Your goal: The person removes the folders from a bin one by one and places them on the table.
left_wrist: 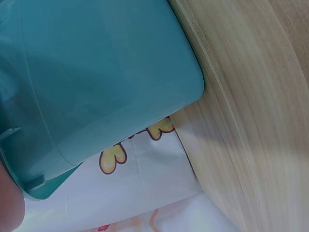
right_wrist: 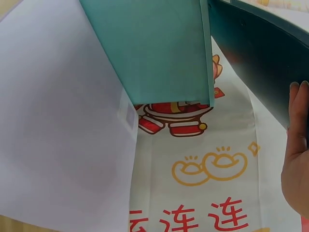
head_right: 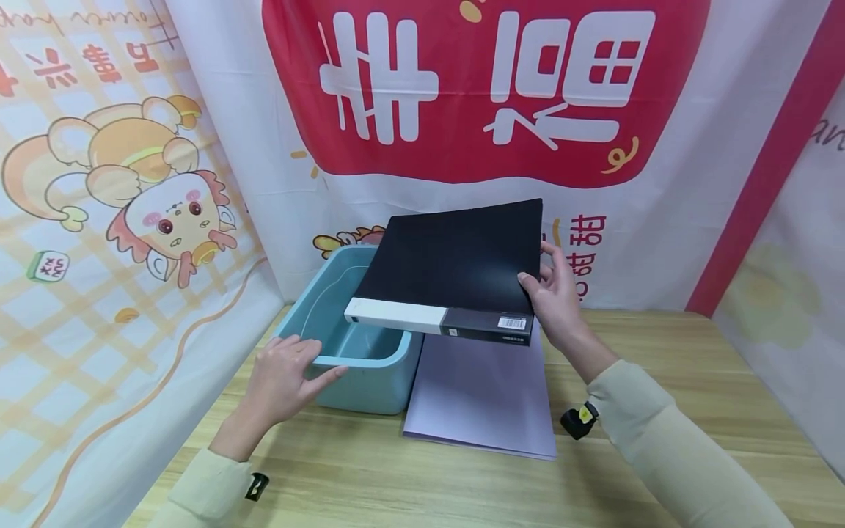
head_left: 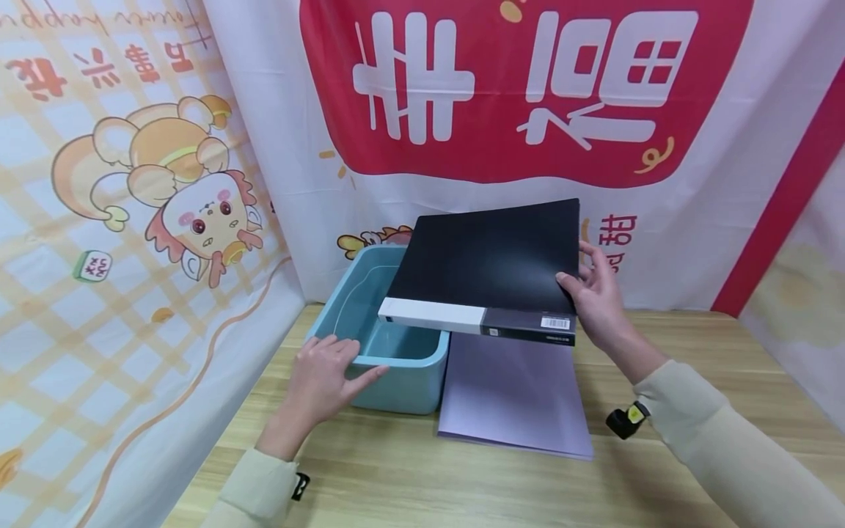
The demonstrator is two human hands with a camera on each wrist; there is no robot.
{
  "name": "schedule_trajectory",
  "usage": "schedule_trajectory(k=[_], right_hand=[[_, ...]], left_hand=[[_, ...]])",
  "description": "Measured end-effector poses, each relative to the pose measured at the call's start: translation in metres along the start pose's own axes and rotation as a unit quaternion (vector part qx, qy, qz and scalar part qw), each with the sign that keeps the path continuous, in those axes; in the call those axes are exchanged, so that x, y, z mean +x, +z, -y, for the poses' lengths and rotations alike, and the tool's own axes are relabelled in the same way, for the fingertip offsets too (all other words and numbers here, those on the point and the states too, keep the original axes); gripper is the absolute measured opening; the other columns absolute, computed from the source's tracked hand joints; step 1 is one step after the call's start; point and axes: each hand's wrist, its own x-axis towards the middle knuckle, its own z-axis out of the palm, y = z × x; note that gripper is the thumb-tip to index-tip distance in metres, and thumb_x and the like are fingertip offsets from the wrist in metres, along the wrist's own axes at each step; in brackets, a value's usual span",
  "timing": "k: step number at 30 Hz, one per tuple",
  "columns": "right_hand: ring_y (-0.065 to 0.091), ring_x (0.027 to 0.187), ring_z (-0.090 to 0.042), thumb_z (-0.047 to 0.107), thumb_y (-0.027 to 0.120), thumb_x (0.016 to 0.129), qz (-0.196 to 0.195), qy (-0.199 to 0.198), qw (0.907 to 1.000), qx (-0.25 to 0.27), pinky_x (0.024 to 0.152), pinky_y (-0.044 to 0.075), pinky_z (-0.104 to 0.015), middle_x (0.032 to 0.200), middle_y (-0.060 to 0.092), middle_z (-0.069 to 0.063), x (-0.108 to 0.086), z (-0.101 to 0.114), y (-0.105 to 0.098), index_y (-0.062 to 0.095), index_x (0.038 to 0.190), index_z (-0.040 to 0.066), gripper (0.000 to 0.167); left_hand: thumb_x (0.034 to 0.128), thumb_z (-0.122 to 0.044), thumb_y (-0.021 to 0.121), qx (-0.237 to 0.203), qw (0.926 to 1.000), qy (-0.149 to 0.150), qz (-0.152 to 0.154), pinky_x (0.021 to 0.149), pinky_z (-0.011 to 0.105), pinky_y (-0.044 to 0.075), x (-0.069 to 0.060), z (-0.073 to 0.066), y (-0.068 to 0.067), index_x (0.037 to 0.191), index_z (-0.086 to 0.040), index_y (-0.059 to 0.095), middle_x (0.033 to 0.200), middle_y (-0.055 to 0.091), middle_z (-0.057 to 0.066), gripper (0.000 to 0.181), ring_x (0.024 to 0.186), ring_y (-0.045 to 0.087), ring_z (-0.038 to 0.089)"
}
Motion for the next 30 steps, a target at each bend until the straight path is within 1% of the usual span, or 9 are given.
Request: schedule_trajectory(k=[4,8,14,20,25,30], right_hand=[[0.071,0.095,-0.014,0.002,0.058,0.102,0.0,0.012,0.9995,0.028,0.077,0.059,-0.027,0.128,0.057,-0.01,-0.001,0.001,-0.004,0.035,0.149,0.019,0.055],[0.073,0.092,-0.014,0.0,0.058,0.102,0.006,0.013,0.9988,0.046,0.075,0.059,-0.028,0.123,0.06,-0.009,-0.002,0.002,-0.009,0.036,0.149,0.02,0.055],[0.074,0.091,-0.014,0.001,0.059,0.102,0.008,0.0,0.9986,0.053,0.074,0.059,-0.028,0.123,0.062,-0.007,-0.003,0.007,-0.015,0.037,0.148,0.02,0.055],[0.074,0.09,-0.015,0.0,0.059,0.101,0.012,-0.004,0.9975,0.069,0.072,0.06,-0.029,0.122,0.064,-0.006,-0.006,0.015,-0.021,0.038,0.146,0.02,0.054],[0.074,0.088,-0.016,0.001,0.06,0.101,0.005,-0.001,0.9978,0.066,0.07,0.06,-0.029,0.121,0.063,-0.006,-0.009,0.021,-0.028,0.039,0.144,0.021,0.051],[0.073,0.091,-0.014,0.007,0.061,0.102,-0.007,0.004,0.9996,0.026,0.073,0.06,-0.029,0.128,0.06,-0.006,-0.009,0.028,-0.037,0.038,0.147,0.024,0.053]], left_hand=[[0.0882,-0.072,0.062,0.002,1.0,0.0,-0.001,0.065,0.035,0.039,-0.001,0.0,0.0,0.069,-0.022,0.045,0.063,0.04,-0.01,0.056,0.064,0.042,0.014],[0.0887,-0.073,0.061,0.001,1.0,-0.001,0.0,0.065,0.035,0.039,-0.001,0.001,0.001,0.069,-0.022,0.046,0.063,0.041,-0.01,0.056,0.064,0.042,0.014],[0.0886,-0.073,0.061,-0.001,1.0,-0.001,-0.001,0.066,0.036,0.039,-0.001,0.001,0.001,0.069,-0.022,0.046,0.063,0.041,-0.009,0.056,0.064,0.042,0.015],[0.0889,-0.073,0.061,-0.003,1.0,-0.004,0.0,0.067,0.037,0.04,0.0,0.0,0.0,0.069,-0.023,0.044,0.062,0.039,-0.009,0.057,0.063,0.041,0.015],[0.089,-0.073,0.06,-0.001,1.0,-0.003,0.0,0.067,0.037,0.041,0.0,0.0,0.0,0.069,-0.023,0.044,0.063,0.041,-0.009,0.057,0.064,0.042,0.014],[0.0888,-0.073,0.061,-0.003,1.0,0.0,-0.003,0.066,0.037,0.04,0.0,0.0,0.001,0.069,-0.023,0.043,0.063,0.042,-0.009,0.056,0.064,0.043,0.014]])
